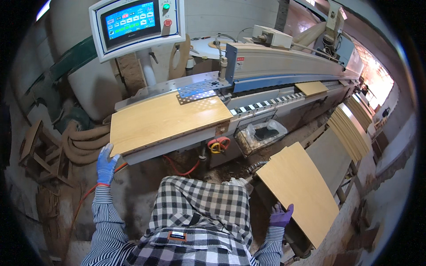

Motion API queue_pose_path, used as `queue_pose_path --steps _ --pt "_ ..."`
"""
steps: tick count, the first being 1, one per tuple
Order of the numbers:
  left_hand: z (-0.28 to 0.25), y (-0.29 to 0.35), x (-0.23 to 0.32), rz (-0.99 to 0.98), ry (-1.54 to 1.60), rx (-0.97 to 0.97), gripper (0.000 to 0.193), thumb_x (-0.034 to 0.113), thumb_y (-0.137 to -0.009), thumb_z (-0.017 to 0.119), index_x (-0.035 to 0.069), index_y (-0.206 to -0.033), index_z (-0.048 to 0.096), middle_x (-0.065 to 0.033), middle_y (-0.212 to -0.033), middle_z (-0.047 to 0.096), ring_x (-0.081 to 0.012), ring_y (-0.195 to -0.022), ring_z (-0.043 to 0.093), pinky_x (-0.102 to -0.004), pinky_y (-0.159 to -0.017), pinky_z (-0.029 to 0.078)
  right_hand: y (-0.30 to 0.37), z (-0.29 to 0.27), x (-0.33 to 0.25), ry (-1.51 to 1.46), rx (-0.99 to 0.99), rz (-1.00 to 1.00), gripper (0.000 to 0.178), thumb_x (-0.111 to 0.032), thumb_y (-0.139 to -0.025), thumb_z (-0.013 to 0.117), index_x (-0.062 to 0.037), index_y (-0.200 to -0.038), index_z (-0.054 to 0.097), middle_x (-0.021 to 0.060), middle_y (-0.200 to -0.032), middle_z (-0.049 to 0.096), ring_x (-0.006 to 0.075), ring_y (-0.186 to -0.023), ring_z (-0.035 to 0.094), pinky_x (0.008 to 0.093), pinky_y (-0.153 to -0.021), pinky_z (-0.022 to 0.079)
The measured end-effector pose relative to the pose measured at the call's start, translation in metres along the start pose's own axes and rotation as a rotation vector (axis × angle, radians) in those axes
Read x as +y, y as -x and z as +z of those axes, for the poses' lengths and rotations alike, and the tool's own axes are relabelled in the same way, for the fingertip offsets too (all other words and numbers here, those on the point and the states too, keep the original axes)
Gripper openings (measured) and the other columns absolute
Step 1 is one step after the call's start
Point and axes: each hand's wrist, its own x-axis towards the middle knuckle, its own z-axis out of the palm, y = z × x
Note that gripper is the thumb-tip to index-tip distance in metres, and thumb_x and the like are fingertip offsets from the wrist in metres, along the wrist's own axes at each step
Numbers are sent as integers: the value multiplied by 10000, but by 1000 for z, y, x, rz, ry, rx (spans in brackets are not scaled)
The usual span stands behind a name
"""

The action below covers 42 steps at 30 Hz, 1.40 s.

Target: The person repeatedly feeds rectangular wooden boards through a stationary belt sander, one at a time, using both hands. After each pass, the person removes the board and places it on a stack to the right, then picks up the next board from a pile on the left and repeats the process.

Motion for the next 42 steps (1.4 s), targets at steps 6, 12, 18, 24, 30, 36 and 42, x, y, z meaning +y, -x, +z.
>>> queue_pose_path --steps 6,12,18,24,30,36,42 --pt "-11 -3 16 -47 11 -32 528 190 -787 753 43 -1266 588 -143 -1352 540 -299 -1342 393 -386 -1106 319 0 -6 2 -43 -66 0 549 -597 -813 625 -81 -997 596 69 -908 630 171 -737 576 325 -761 487" --pt "-8 -4 9 -52 32 -20 548 206 -780 763 36 -1270 585 -142 -1340 549 -294 -1340 397 -382 -1103 324 3 -1 4 -83 -6 -14 561 -620 -803 618 -108 -1030 582 89 -899 604 202 -725 583 336 -721 499" --pt "-6 -8 22 -50 37 -17 588 224 -760 784 21 -1273 579 -213 -1343 520 -313 -1306 443 -381 -1069 367 -5 -16 0 -112 6 0 642 -636 -773 647 -109 -1123 540 88 -981 565 221 -794 557 359 -810 473" --pt "5 -14 38 -47 53 -25 666 140 -702 828 30 -1301 559 -270 -1414 415 -297 -1259 498 -360 -1028 421 -30 -54 -11 -128 97 -8 748 -657 -717 688 -114 -1191 486 85 -1035 534 233 -850 516 366 -786 469" --pt "11 -13 32 -63 149 -6 695 139 -686 837 40 -1312 552 -264 -1424 406 -295 -1276 480 -364 -1039 415 -27 -72 -31 -231 279 -92 821 -628 -694 725 -92 -1252 453 142 -1194 442 262 -993 452 345 -926 404" --pt "37 -21 39 92 -33 56 705 317 -664 836 44 -1265 587 -280 -1353 479 -366 -1214 513 -415 -1030 406 -34 -100 -43 -218 169 -200 673 -598 -762 668 -131 -1223 520 27 -1204 565 224 -1066 461 373 -915 374" --pt "70 -25 71 157 14 -24 632 296 -744 778 89 -1301 563 -257 -1342 499 -375 -1219 501 -420 -1039 390 -19 -96 -56 -196 136 -245 623 -571 -779 666 -108 -1179 549 28 -1162 596 209 -1041 490 387 -927 368"
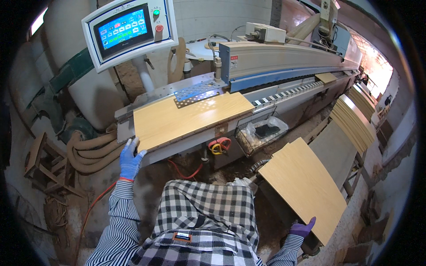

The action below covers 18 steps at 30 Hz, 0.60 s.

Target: The person repeatedly feeds rectangular wooden boards through a stationary belt sander, one at a time, using both hands. After each pass, the person removes the board and places it on a stack to the right, then picks up the next board from a pile on the left and repeats the process.

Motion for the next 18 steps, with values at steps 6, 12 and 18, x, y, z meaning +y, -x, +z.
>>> queue_pose_path --steps 6,12,18 --pt "9 1 -2 189 -80 -101 535 245 -878 619 165 -1388 477 -206 -1311 533 -407 -1245 437 -478 -1077 317 9 -19 -25 89 -148 86 444 -465 -815 679 -106 -1072 629 65 -933 688 219 -694 595 317 -630 503" --pt "-3 20 14 114 -95 -55 520 230 -867 628 166 -1367 499 -187 -1289 546 -388 -1237 449 -470 -1092 314 63 22 -16 86 -244 -74 296 -317 -909 619 -58 -1053 615 47 -912 698 116 -559 576 212 -486 479" --pt "-26 52 61 174 131 -133 665 345 -821 705 51 -1368 467 -180 -1366 500 -338 -1317 417 -431 -1115 310 104 96 37 353 -516 -202 257 -258 -978 532 -48 -1110 599 49 -1015 668 98 -710 618 185 -485 463"
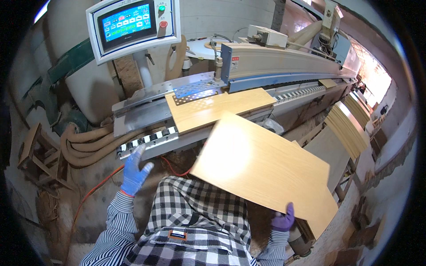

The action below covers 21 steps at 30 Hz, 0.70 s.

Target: The person repeatedly feeds rectangular wooden boards through a stationary belt sander, one at a time, using both hands. After each pass, the person removes the board and places it on a stack to the right, then picks up the next board from a pile on the left and repeats the process.

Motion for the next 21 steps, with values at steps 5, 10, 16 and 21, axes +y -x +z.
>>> queue_pose_path --steps 5,10,16,21 --pt "-10 30 20 130 -109 -107 844 612 -777 653 62 -1386 452 -203 -1462 376 -385 -1385 291 -496 -1131 235 15 129 18 -385 -346 521 259 -258 -998 489 -106 -1198 549 65 -1002 666 163 -695 631 256 -496 518" --pt "-34 57 3 61 -497 -78 809 669 -746 636 96 -1308 535 -195 -1446 383 -388 -1384 259 -544 -1136 164 27 195 68 533 -975 -706 447 -97 -889 646 75 -1273 495 201 -1214 586 276 -1121 584 371 -982 456" --pt "-64 70 -38 -96 -551 63 694 522 -732 736 81 -1246 585 -182 -1334 521 -388 -1278 432 -510 -1054 322 51 293 86 -94 -1139 485 271 -215 -998 511 8 -1145 558 95 -989 622 159 -846 613 263 -753 533" --pt "-62 47 -53 -173 -597 121 648 481 -738 750 69 -1217 609 -181 -1308 550 -378 -1265 457 -476 -1036 354 49 318 93 -325 -1117 499 263 -162 -974 545 0 -1181 532 95 -1006 620 163 -879 653 265 -728 553"
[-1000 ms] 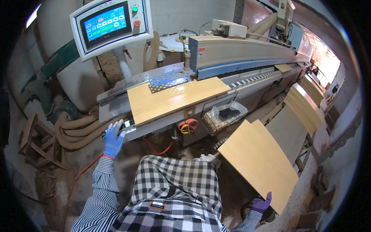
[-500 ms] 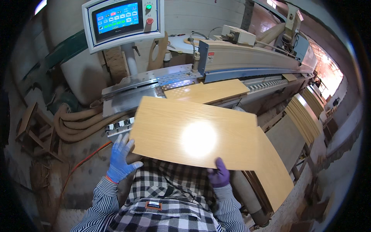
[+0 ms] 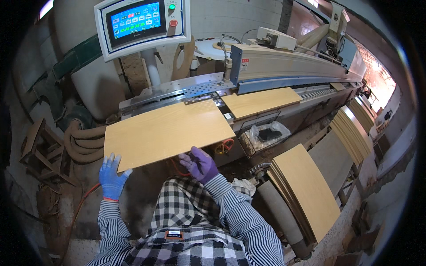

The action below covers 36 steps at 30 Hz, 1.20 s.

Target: The person repeatedly feeds rectangular wooden boards through a stationary belt sander, one at a time, using both hands. After each pass, the person removes the board and places it on a stack to the right, then picks up the next board from a pile on the left and repeats the process.

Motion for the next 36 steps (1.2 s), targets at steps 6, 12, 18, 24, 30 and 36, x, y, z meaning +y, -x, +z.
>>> queue_pose_path --steps 6,12,18,24,30,36 --pt "26 -40 6 -70 -31 -30 677 514 -745 732 71 -1240 603 -181 -1327 542 -372 -1275 450 -472 -1028 360 46 -75 -52 498 285 -14 382 -135 -933 560 -10 -1292 521 130 -1173 630 193 -972 641 294 -841 504" --pt "35 -67 18 -100 -25 -84 690 518 -747 727 84 -1265 591 -179 -1360 519 -360 -1299 432 -457 -1038 367 110 -189 -137 2048 567 -103 420 -188 -789 646 -78 -1189 585 173 -1166 604 341 -1057 570 448 -909 460" --pt "40 -68 18 -86 -14 -64 711 569 -726 723 104 -1251 604 -163 -1352 533 -356 -1293 443 -460 -1032 367 132 -236 -155 2418 485 3 492 -190 -759 656 -124 -1233 543 116 -1297 537 323 -1116 532 422 -908 444" --pt "35 -69 18 -105 -5 -101 701 525 -743 729 90 -1274 585 -170 -1379 506 -358 -1310 422 -455 -1051 353 123 -210 -149 2387 567 231 380 -165 -750 647 -137 -1124 590 85 -1140 590 309 -1025 569 441 -819 473" --pt "35 -71 24 -113 22 -115 686 488 -747 742 78 -1275 586 -187 -1383 497 -363 -1317 412 -452 -1073 332 136 -196 -142 2413 630 228 300 -147 -747 636 -128 -1045 612 101 -1018 593 305 -907 588 434 -772 472" --pt "42 -66 15 -101 18 -66 731 554 -721 733 91 -1269 594 -178 -1367 517 -375 -1310 415 -461 -1053 343 181 -154 -104 2047 662 -359 271 -167 -804 622 -51 -1049 630 173 -1028 647 346 -947 605 440 -856 461"
